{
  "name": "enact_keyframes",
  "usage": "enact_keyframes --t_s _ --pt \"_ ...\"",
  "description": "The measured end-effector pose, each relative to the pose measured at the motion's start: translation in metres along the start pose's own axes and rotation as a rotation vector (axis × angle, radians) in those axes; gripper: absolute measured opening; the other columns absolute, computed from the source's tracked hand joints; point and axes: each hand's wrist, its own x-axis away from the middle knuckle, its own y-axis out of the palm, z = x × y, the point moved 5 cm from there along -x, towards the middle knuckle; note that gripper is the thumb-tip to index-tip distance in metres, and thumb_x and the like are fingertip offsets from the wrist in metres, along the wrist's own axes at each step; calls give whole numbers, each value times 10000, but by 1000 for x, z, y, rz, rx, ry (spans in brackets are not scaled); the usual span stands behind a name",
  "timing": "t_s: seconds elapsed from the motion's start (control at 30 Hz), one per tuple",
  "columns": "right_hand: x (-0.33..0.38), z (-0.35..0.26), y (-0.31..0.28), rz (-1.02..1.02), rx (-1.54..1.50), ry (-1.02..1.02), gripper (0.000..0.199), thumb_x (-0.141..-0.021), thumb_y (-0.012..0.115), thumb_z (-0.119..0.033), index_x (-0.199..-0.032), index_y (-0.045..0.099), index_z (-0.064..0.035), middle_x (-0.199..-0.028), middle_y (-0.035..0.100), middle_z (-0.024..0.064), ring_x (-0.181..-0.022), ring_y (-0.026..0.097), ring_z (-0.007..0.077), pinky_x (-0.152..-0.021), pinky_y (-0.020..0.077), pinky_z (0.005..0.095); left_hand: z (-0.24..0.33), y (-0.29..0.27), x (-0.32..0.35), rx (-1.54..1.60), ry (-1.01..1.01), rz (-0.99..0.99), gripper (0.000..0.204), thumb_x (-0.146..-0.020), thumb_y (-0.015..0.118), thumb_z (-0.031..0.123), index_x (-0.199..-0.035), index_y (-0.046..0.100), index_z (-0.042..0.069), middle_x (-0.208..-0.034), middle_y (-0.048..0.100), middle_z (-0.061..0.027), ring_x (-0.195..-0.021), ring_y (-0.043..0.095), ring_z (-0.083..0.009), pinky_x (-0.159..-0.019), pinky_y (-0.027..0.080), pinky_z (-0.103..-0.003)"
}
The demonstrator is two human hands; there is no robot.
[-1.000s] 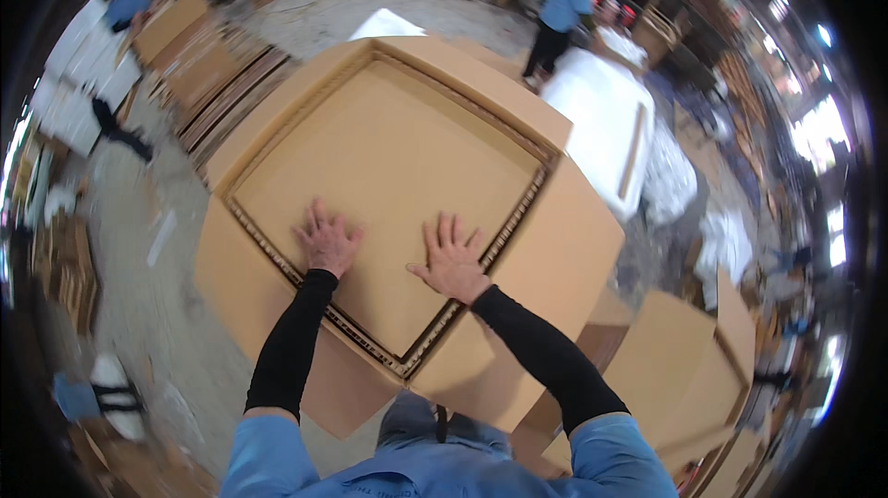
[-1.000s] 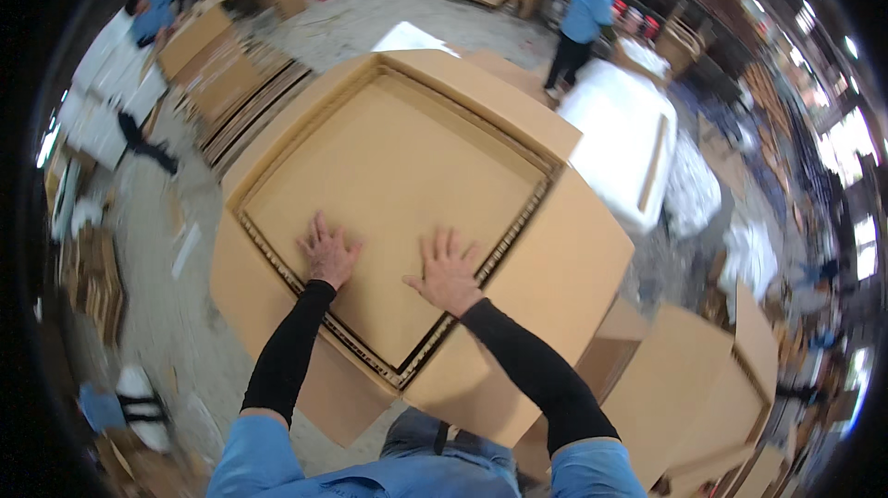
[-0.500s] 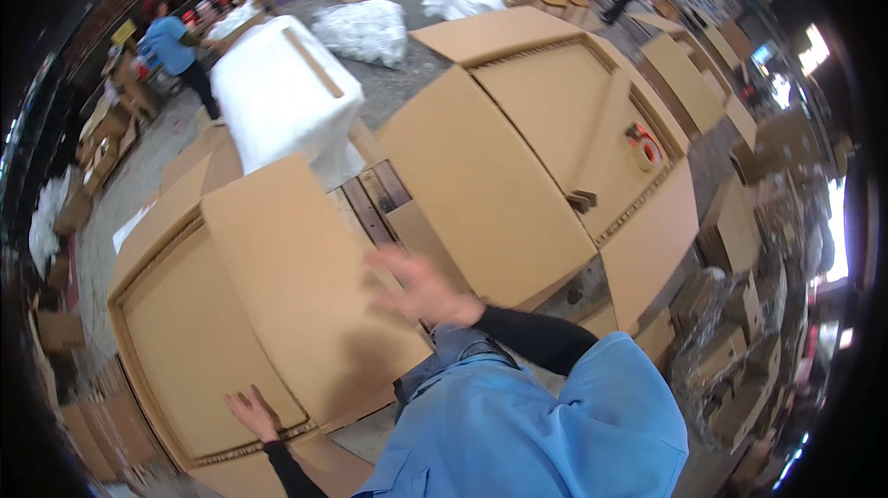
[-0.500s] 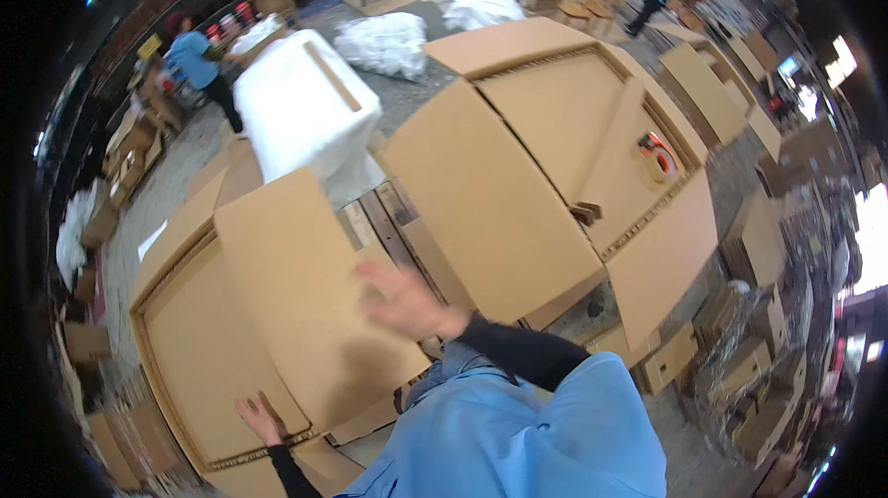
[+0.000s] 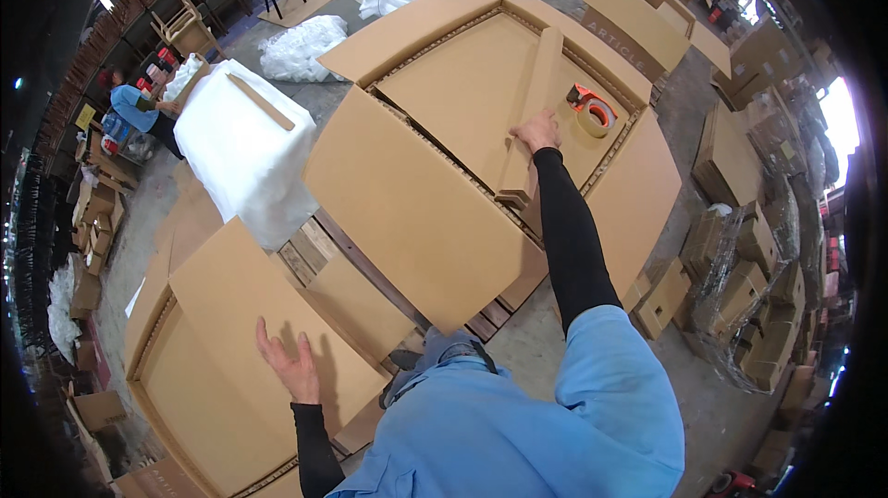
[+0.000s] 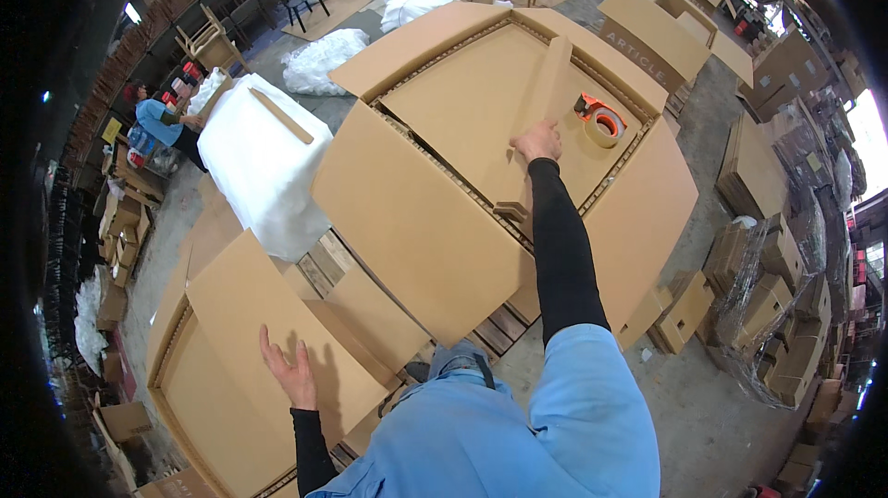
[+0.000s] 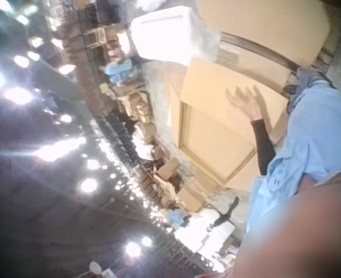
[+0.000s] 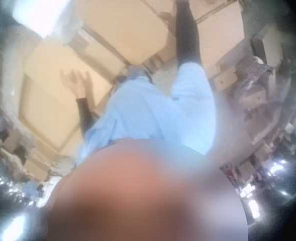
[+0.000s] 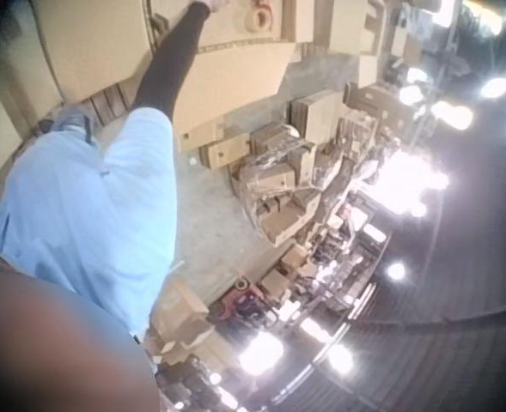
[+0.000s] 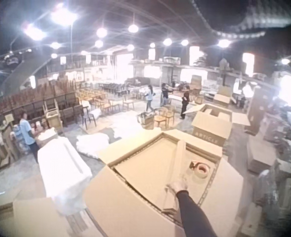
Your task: The person assembles a large cardboard box by folding and taping its flaps. They insert internal cardboard dividers and secure the box with packing tape. Another person assists by holding the box steady during taping.
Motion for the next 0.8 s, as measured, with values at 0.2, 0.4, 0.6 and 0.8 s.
enact_keyframes --t_s 0.2,0.4,0.6,0.8 --pt "-27 4 0 -61 110 -60 1000 -682 872 -400 -1423 399 77 -1334 611 262 -1256 616 381 -1009 546 452 7 29 13 129 -92 -90 631 -957 664 135 -1514 412 -21 -1597 394 -182 -1483 350 -367 -1203 309 -496" --pt "-10 5 -14 4 103 -88 730 -668 857 -412 -1235 654 0 -1219 705 196 -1176 668 358 -959 564 439 -22 26 70 45 -203 -198 574 -958 673 166 -1450 479 -57 -1539 460 -204 -1442 408 -373 -1198 334 -463" --pt "-7 20 -21 -102 -472 -178 338 -725 853 -208 -957 740 10 -897 757 110 -802 720 241 -744 555 375 -38 21 92 104 -322 -199 536 -949 689 165 -1408 526 -61 -1491 511 -209 -1404 461 -365 -1174 372 -451" --pt "-11 54 -39 -131 -984 -251 389 -824 830 -134 -1115 625 22 -1017 713 75 -860 691 158 -757 589 324 -30 25 82 154 -282 -216 522 -939 689 144 -1400 539 -51 -1444 553 -208 -1364 507 -359 -1156 397 -443"
